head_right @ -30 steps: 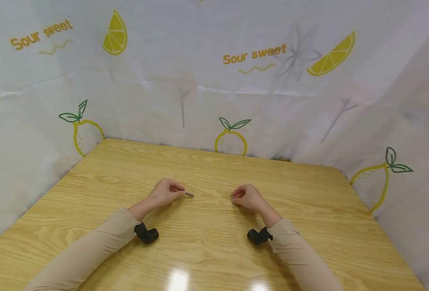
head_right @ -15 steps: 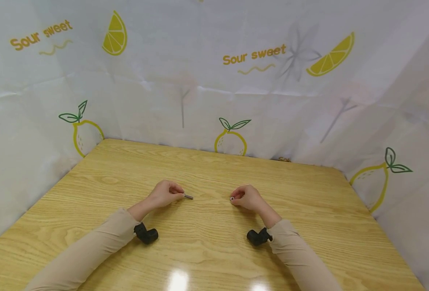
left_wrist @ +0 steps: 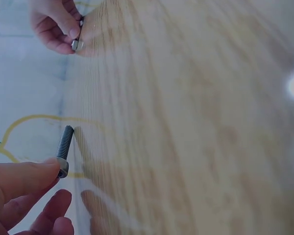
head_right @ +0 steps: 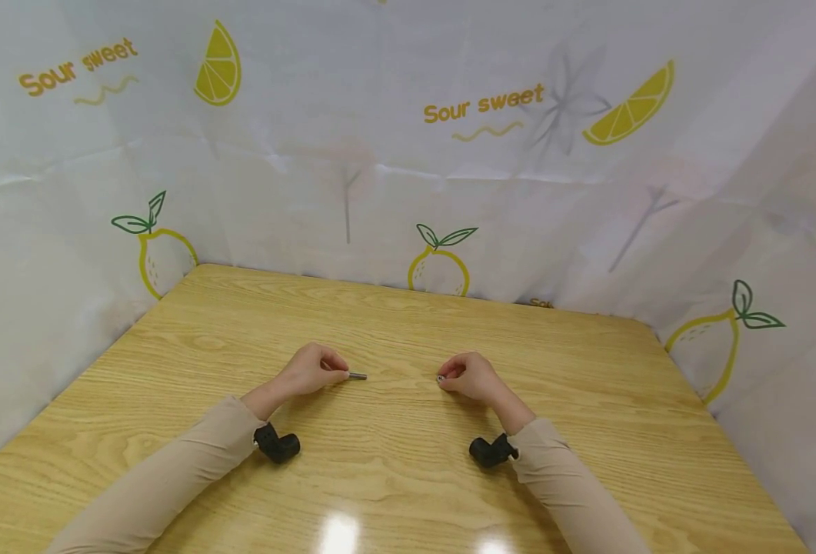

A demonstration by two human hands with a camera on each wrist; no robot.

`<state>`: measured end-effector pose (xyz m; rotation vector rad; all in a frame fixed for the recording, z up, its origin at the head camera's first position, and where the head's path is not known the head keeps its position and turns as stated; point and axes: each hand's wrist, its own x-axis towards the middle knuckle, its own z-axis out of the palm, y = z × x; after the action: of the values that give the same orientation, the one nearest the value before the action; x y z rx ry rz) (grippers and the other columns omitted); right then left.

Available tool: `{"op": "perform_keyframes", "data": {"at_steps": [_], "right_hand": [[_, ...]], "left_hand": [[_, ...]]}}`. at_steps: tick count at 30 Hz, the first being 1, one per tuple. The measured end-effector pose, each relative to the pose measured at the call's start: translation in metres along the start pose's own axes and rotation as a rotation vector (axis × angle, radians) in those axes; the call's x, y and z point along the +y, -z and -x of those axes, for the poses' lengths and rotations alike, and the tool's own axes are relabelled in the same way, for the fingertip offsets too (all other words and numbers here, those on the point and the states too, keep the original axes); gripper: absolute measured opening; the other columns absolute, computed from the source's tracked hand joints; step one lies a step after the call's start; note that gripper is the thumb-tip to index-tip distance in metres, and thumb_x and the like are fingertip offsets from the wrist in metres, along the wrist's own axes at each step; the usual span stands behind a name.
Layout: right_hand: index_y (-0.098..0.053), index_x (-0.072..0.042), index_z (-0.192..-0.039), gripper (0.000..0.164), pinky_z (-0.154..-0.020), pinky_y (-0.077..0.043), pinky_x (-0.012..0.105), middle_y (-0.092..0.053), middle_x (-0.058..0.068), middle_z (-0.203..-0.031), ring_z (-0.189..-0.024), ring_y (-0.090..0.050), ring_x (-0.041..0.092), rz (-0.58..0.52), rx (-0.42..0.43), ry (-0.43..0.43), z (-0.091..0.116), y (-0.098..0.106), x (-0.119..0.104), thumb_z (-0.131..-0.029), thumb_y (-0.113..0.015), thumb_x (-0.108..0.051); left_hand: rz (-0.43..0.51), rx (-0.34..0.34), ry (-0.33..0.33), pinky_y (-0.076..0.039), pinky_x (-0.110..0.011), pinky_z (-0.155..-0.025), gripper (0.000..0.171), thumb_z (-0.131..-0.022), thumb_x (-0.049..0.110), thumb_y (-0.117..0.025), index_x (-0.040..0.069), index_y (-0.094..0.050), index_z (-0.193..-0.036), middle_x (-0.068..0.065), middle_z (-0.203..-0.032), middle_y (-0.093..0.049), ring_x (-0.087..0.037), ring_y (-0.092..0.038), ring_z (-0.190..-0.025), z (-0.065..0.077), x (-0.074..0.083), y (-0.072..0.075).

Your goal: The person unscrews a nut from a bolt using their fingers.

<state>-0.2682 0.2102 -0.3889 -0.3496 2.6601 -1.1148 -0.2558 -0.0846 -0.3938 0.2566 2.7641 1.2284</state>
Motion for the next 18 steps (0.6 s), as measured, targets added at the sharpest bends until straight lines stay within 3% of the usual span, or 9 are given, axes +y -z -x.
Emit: {"op": "perform_keyframes", "data": {"at_steps": [12,18], "right_hand": [[-0.066,0.005,-0.1,0.019,-0.053,-0.042,0.024,-0.064,0.014,-0.084,-0.065,-0.05,0.011,-0.009,0.003,0.009,-0.0012,-0.0003,0.0007,-0.084,-0.068,-0.006],[-0.066,0.003,-0.1,0.021,-0.058,-0.041,0.024,-0.063,0.011,-0.085,-0.07,-0.051,0.011,-0.013,0.004,0.001,-0.0007,0.0006,0.0003,-0.084,-0.069,-0.009]], "left_hand": [[-0.034,-0.016,0.012,-0.048,-0.027,-0.072,0.008,-0.082,0.012,-0.071,0.008,-0.074,-0.088,-0.004,-0.089,-0.069,-0.014,-0.06,-0.081,0.0005,-0.0017,0.0007],[-0.026,-0.013,0.004,-0.046,-0.024,-0.067,0.01,-0.081,0.013,-0.072,0.007,-0.073,-0.089,-0.004,-0.089,-0.07,-0.012,-0.059,-0.078,0.0012,-0.0026,0.0014]]}}
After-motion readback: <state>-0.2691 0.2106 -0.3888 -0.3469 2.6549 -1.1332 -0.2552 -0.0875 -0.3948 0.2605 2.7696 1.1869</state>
